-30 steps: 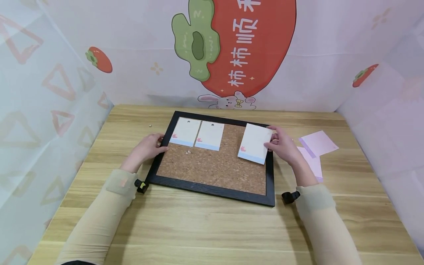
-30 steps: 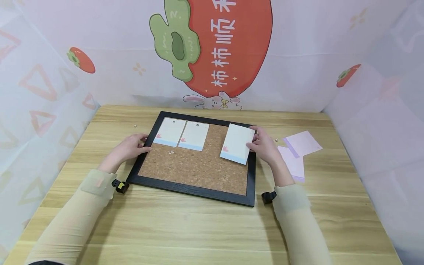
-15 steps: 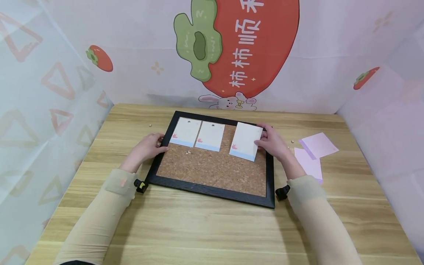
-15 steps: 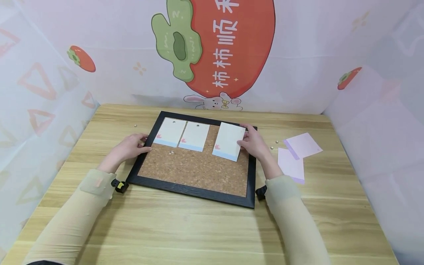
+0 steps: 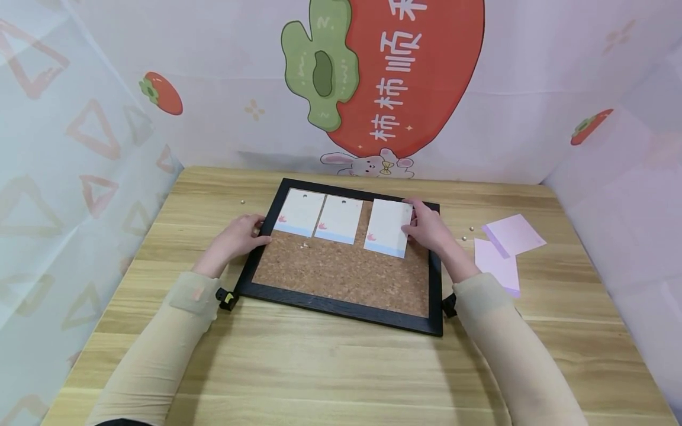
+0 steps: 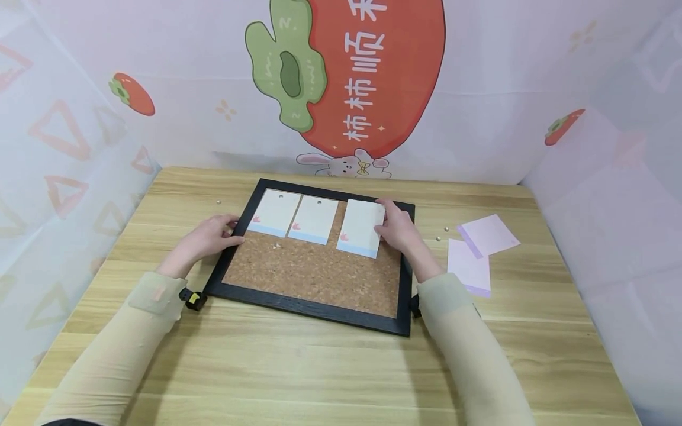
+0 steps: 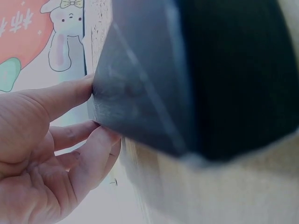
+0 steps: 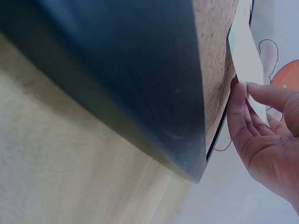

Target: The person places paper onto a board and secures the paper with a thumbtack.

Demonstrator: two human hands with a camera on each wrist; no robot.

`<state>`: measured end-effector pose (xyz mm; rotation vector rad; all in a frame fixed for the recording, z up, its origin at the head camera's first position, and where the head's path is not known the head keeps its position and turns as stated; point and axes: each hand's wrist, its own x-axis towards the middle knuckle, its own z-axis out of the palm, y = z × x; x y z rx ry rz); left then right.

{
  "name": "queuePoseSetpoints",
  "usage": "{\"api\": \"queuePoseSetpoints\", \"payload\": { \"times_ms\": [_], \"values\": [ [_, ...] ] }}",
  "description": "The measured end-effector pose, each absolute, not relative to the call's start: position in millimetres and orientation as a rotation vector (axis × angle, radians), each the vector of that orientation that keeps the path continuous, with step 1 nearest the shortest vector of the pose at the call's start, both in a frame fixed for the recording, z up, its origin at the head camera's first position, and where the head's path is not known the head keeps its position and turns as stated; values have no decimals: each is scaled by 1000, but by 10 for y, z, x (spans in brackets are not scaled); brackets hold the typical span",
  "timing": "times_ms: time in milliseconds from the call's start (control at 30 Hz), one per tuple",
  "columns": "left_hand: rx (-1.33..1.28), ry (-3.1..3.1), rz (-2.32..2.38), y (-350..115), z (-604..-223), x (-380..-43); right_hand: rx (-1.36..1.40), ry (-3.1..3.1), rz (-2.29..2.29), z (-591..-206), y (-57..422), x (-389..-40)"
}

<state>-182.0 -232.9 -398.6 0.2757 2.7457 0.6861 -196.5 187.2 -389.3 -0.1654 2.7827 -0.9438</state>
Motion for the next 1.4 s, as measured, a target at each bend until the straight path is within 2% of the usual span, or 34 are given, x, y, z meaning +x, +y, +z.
{"api": "queuePoseSetpoints", "payload": {
  "times_ms": [1400],
  "values": [
    [270,2724,683,-2349,-3981,-1837,-87,2812,-636,-3920,1582,-2143]
  ]
}}
